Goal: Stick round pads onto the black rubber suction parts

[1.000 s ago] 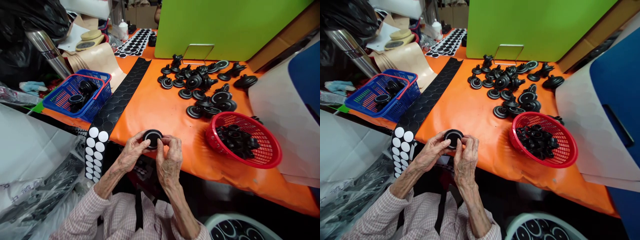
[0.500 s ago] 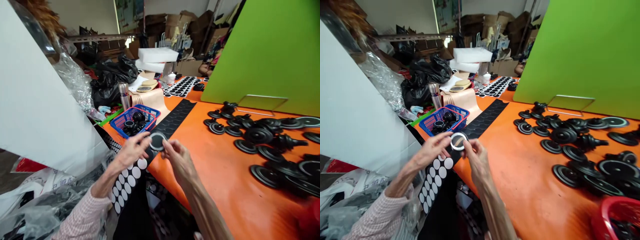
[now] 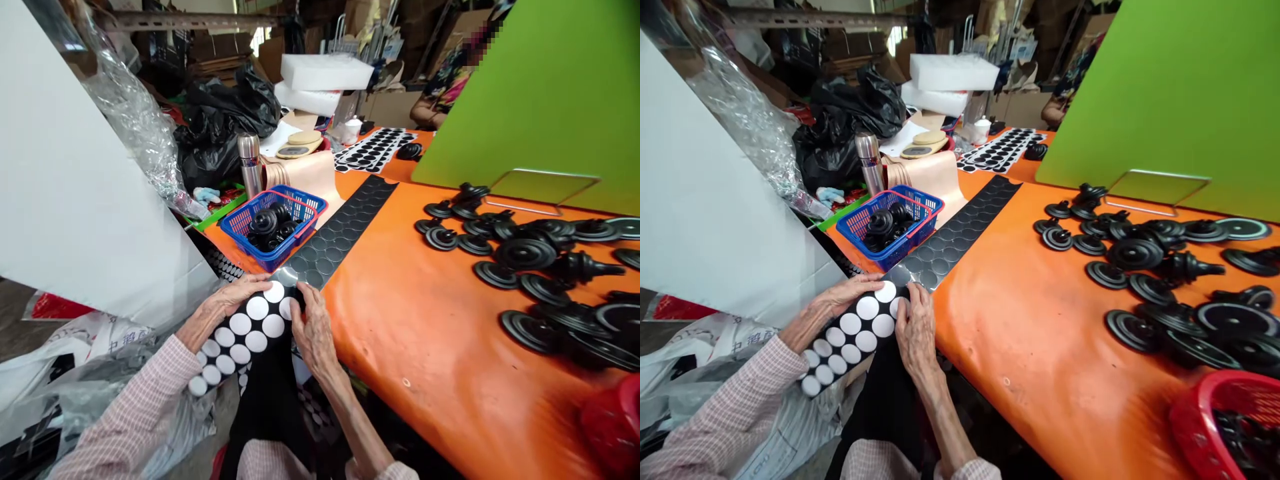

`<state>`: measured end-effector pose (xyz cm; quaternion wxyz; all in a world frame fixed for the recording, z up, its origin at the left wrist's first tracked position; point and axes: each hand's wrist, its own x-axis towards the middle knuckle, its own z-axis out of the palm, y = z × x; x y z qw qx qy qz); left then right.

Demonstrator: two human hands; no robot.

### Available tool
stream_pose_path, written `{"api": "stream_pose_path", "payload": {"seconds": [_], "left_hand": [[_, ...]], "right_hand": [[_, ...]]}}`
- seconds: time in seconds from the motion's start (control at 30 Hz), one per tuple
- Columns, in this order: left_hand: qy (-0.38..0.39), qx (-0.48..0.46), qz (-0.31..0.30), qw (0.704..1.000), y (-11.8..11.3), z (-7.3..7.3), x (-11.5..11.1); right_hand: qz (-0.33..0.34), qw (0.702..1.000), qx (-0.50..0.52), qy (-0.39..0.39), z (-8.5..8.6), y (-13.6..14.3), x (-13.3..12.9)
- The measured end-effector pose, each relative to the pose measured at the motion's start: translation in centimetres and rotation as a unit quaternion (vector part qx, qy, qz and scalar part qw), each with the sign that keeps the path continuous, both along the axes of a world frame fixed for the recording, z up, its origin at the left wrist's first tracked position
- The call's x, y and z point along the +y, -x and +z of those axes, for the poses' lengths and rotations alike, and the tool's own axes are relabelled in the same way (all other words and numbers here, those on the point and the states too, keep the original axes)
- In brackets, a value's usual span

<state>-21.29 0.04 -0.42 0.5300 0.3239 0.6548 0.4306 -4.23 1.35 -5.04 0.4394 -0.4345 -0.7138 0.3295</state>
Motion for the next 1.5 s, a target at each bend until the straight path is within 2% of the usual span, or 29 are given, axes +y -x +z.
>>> {"api": "stream_pose_path", "payload": {"seconds": [0.13,0.23,0.37,0.5,0.57,0.63,0.7,0.77,0.83,0.87,0.93,1.0,1.03,1.1,1.17,1.23,1.3,1.33,1.4,1.43,1.5], "left_hand": [[0.011,-0.100,-0.087,0.991,-0.3,1.0,0.2],[-0.013,-0.109,-0.114,0.987,-0.7,1.1,0.1],[-0.030,-0.111,-0.141,0.983,-1.1,1.1,-0.1],[-0.038,-0.099,-0.152,0.983,-1.4,0.9,0.1],[-0.035,-0.065,-0.151,0.986,-0.8,0.8,0.3],[-0.031,-0.007,-0.152,0.988,0.2,1.0,0.4],[-0.036,0.113,-0.127,0.985,1.2,1.6,0.0],[-0.060,0.271,-0.059,0.959,1.1,2.6,-0.9],[-0.070,0.339,-0.015,0.938,-0.8,3.3,-2.0],[-0.059,0.305,-0.024,0.950,-2.2,3.5,-2.4],[-0.025,0.146,-0.063,0.987,-5.6,3.4,-3.0],[-0.004,-0.002,-0.063,0.998,-8.9,2.9,-2.9],[-0.001,-0.046,-0.054,0.997,-10.4,2.7,-2.7],[-0.001,-0.090,-0.058,0.994,-12.8,2.4,-1.7],[-0.003,-0.104,-0.120,0.987,-14.9,2.7,-0.5],[-0.006,-0.067,-0.229,0.971,-16.9,3.4,0.9],[-0.045,0.061,-0.298,0.952,-19.1,4.3,2.8],[-0.078,0.147,-0.303,0.938,-20.5,4.5,4.0],[-0.147,0.293,-0.275,0.904,-23.5,4.5,7.0],[-0.164,0.332,-0.285,0.884,-25.2,4.2,8.6],[-0.177,0.325,-0.325,0.870,-28.9,3.0,11.6]], "right_hand": [[-0.039,0.998,-0.040,-0.008,1.7,1.0,0.9],[-0.066,0.995,-0.070,-0.025,2.7,0.9,1.8],[-0.077,0.984,-0.132,-0.091,2.6,0.7,1.9],[-0.094,0.952,-0.215,-0.195,1.9,1.0,1.5],[-0.098,0.950,-0.214,-0.204,1.7,0.7,1.7],[-0.106,0.960,-0.185,-0.180,1.8,0.0,2.1],[-0.117,0.969,-0.151,-0.156,2.0,-1.2,2.5],[-0.126,0.973,-0.127,-0.148,2.3,-2.5,2.2],[-0.118,0.973,-0.124,-0.156,2.6,-3.6,1.0],[-0.106,0.973,-0.126,-0.160,2.7,-4.1,0.1],[-0.068,0.975,-0.136,-0.164,3.0,-4.9,-1.8],[-0.029,0.981,-0.134,-0.140,3.2,-5.8,-3.3],[-0.023,0.987,-0.114,-0.109,3.2,-6.5,-3.8],[-0.059,0.997,-0.040,-0.024,3.3,-8.4,-4.2],[-0.124,0.988,0.061,0.074,3.4,-10.6,-4.1],[-0.187,0.961,0.142,0.145,3.5,-12.7,-3.8],[-0.247,0.936,0.189,0.163,3.7,-14.7,-3.6],[-0.285,0.925,0.202,0.152,3.9,-15.6,-3.5],[-0.348,0.905,0.214,0.120,4.4,-17.5,-3.6],[-0.363,0.900,0.214,0.110,4.7,-18.5,-3.9],[-0.355,0.907,0.197,0.113,5.1,-20.3,-4.7]]}}
